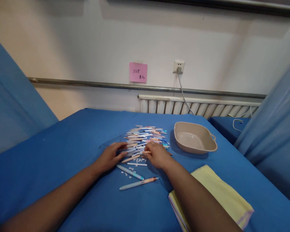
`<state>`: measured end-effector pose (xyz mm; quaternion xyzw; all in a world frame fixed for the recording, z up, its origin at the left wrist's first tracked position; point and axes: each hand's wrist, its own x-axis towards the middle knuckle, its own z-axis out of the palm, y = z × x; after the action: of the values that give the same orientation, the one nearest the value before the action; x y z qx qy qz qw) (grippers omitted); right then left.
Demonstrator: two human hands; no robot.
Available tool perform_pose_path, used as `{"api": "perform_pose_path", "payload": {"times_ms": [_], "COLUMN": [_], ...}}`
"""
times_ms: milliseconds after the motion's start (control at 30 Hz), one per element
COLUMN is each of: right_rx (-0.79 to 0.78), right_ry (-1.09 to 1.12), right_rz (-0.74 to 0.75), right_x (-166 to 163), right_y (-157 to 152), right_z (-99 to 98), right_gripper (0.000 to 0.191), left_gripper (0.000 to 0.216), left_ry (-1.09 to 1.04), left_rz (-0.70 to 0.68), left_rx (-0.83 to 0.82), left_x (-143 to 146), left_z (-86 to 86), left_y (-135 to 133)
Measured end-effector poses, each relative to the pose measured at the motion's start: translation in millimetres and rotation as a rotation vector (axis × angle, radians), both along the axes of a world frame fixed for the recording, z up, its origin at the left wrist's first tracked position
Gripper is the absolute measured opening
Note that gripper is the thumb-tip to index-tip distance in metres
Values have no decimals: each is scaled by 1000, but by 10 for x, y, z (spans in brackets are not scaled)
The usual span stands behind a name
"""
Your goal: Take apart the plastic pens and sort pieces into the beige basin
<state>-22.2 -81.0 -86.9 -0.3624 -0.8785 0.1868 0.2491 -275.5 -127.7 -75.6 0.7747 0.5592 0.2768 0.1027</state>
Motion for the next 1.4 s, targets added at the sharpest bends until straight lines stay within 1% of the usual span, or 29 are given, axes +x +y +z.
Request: {"api": "perform_pose_path", "payload": {"times_ms": [100,233,333,433,567,700,900,1067,1300,1400], "right_rx": [-1,13,7,-7,-28,-34,-15,-18,-18,-19], "right_ry": [16,42,64,59,18,41,45,57,64,55], "right_rz": [28,61,73,76,41,29,61,56,89,95], "right_x": [-49,-123,-163,-152,-56,-8,-66,-54,-84,-106], "right_y": [-44,-121,-160,-143,-46,-2,-77,-82,-117,-132], "right_z": [1,16,22,9,-16,-14,31,53,50,42], "right_gripper": [8,5,4,5,8,9,9,10,5,6], "left_gripper": [31,23,16,17,20,23,20,19,19,19], "left_ry": [2,34,80,117,153,141,106,143,105,95], "left_rz": [-80,-192,-225,-223,-188,-153,-206,-191,-205,-213], "left_rx": [39,46,38,33,23,12,14,7,2,-2], "left_x": [52,159,218,223,174,161,210,189,204,216], "left_z": [-3,41,50,53,91,118,82,85,82,82], "left_y": [-27,-63,-67,-58,-45,-37,-46,-44,-68,-79]}}
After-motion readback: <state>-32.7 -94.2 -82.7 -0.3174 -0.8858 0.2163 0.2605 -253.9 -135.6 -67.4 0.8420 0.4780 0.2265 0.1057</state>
